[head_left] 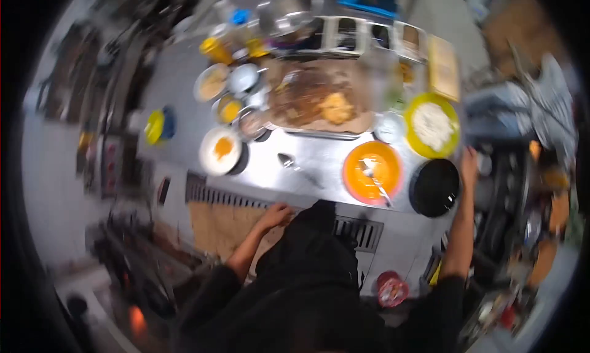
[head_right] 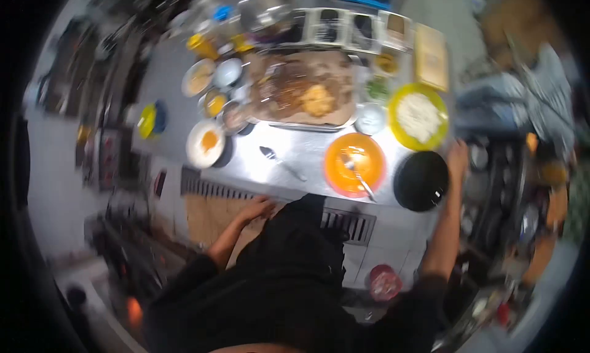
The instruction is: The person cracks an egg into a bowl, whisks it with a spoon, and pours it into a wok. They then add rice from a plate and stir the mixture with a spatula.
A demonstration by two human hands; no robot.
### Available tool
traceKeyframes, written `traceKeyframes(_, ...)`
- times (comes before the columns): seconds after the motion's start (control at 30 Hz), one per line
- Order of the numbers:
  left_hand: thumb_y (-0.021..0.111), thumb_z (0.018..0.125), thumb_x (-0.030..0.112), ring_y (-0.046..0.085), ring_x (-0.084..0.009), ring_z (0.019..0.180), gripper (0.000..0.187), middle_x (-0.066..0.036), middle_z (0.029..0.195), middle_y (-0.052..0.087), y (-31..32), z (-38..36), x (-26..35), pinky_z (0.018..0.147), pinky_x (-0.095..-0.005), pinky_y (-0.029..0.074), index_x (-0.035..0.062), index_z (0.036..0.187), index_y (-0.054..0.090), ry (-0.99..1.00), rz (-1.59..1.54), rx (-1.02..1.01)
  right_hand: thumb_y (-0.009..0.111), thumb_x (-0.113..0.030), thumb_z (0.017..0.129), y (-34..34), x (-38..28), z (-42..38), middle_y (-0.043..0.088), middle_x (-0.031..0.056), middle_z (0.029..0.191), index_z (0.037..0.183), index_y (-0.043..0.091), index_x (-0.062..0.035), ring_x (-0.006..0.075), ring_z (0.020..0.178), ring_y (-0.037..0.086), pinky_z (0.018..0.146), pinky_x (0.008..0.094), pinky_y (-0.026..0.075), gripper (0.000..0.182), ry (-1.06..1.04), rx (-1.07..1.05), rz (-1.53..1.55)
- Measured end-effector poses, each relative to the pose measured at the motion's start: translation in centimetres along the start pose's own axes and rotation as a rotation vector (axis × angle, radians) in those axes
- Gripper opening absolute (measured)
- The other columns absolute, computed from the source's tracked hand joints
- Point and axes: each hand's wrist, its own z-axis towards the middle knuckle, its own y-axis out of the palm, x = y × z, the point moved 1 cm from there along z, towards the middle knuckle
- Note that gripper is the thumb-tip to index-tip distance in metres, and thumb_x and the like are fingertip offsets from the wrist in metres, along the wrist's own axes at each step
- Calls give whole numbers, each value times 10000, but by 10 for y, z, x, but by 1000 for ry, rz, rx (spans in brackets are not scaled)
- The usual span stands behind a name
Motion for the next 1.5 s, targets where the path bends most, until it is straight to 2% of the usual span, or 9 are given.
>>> traceKeyframes(0.03,583,915,270,536,-115,523,246,-6,627,547,-10,8,-17,470,-247,414,33,854,609,-21,-95,89,506,-251,913,-6,-20,34,626,226,1098,1102,619,7,310,1049,591,899,394,451,339,583,-381,170)
traceKeyframes(0.5,583,899,215,582,-175,548,176,-64,678,608,-73,18,-97,458,-300,443,59,974,620,-178,-181,293,600,-262,924,-38,-79,52,657,4,797,1010,663,-59,61,645,604,516,215,475,230,714,-477,876)
traceKeyframes(0.87,560,897,301,568,-250,745,305,-162,849,583,-33,166,44,636,-355,446,48,1064,596,-167,654,-242,628,-254,910,-270,-159,-203,656,-7,914,1112,632,-31,36,720,602,563,191,482,301,871,203,1257)
traceKeyframes(1.03,570,878,283,559,-301,871,350,-206,960,575,76,213,75,739,-388,443,48,1137,571,-115,929,-418,599,-216,916,-380,-241,-422,667,38,892,1190,600,-18,59,662,624,469,191,489,338,1020,967,1045)
traceKeyframes(1.1,573,870,275,555,-322,922,374,-224,1005,571,122,214,64,781,-401,442,47,1166,561,-77,1009,-493,589,-152,918,-435,-313,-499,674,70,1004,1191,592,7,115,856,657,762,253,552,316,1207,1162,854)
traceKeyframes(1.2,579,859,264,550,-353,998,414,-250,1072,566,189,206,26,843,-421,440,47,1210,546,27,1107,-672,569,-191,923,-476,-384,-618,661,30,816,1158,622,-16,78,597,601,456,222,482,298,1389,1513,312)
traceKeyframes(1.33,529,913,220,480,-355,1180,465,-267,1298,464,329,191,-84,976,-407,387,53,1339,447,1037,1566,-1127,559,-181,935,-524,-452,-735,610,14,715,1092,639,13,76,513,540,414,214,434,262,1575,1633,-300)
traceKeyframes(1.4,477,984,240,539,-201,970,427,-137,1112,590,432,83,-158,907,-326,408,0,1334,434,280,1245,-1336,551,-206,941,-528,-451,-800,622,40,697,1064,649,28,84,551,582,422,216,450,282,1631,1569,-342)
traceKeyframes(1.5,517,960,296,603,-178,785,472,-103,942,661,500,-30,-288,680,-301,485,51,1356,439,246,1472,-1832,529,-238,937,-525,-422,-894,666,232,777,1026,634,63,304,726,690,628,412,525,331,1963,1048,-939)
